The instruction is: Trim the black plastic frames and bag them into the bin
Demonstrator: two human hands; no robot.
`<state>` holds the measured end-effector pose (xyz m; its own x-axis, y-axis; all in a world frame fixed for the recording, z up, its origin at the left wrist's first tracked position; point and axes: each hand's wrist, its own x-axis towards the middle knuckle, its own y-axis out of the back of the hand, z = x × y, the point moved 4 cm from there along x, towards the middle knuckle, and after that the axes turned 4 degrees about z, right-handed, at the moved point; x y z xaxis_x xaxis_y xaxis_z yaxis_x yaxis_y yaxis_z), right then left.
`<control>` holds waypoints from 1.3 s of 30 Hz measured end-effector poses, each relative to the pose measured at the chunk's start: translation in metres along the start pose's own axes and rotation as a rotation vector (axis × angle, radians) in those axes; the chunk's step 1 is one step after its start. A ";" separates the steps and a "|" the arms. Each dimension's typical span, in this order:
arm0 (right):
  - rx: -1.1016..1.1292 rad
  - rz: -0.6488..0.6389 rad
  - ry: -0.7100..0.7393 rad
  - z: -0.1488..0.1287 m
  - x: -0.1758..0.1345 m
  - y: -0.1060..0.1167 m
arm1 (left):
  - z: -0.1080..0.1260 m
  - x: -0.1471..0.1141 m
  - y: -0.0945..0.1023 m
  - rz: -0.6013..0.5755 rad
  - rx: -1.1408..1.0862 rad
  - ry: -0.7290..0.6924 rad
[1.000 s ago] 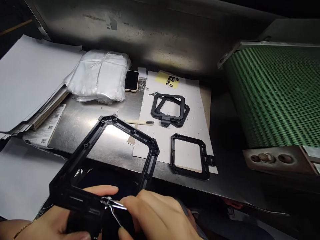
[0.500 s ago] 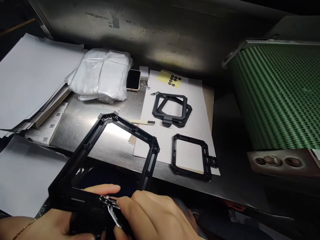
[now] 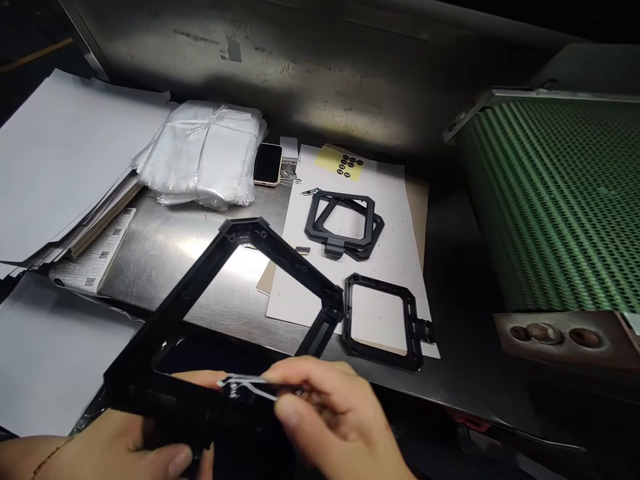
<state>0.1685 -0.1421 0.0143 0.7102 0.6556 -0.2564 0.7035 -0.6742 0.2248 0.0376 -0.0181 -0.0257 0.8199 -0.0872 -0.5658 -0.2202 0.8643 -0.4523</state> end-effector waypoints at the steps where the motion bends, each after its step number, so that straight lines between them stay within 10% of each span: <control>1: 0.175 0.042 -0.074 0.005 0.003 0.004 | 0.000 0.001 -0.001 0.010 -0.063 0.020; 6: 0.615 0.289 -0.030 0.030 0.029 0.027 | 0.008 0.004 -0.002 0.120 -0.191 0.094; 14: 0.207 0.303 -0.140 0.104 0.068 0.009 | 0.008 0.003 0.013 0.108 -0.306 -0.018; 23: 0.576 -0.032 -0.088 0.038 0.051 -0.012 | 0.004 0.014 0.019 0.006 -0.150 -0.115; 30: 0.535 -0.140 -0.247 0.048 0.035 -0.017 | 0.020 -0.002 0.027 -0.145 -0.284 -0.047; 36: 0.001 0.319 0.079 0.044 0.025 0.024 | 0.023 -0.004 0.020 -0.135 -0.117 0.059; 39: -0.100 0.235 0.183 0.024 0.009 0.012 | 0.001 -0.003 0.024 -0.128 -0.058 0.115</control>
<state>0.1824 -0.1524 -0.0081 0.8400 0.5423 -0.0152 0.5122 -0.7835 0.3519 0.0309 0.0037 -0.0343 0.7779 -0.2534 -0.5749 -0.1511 0.8128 -0.5627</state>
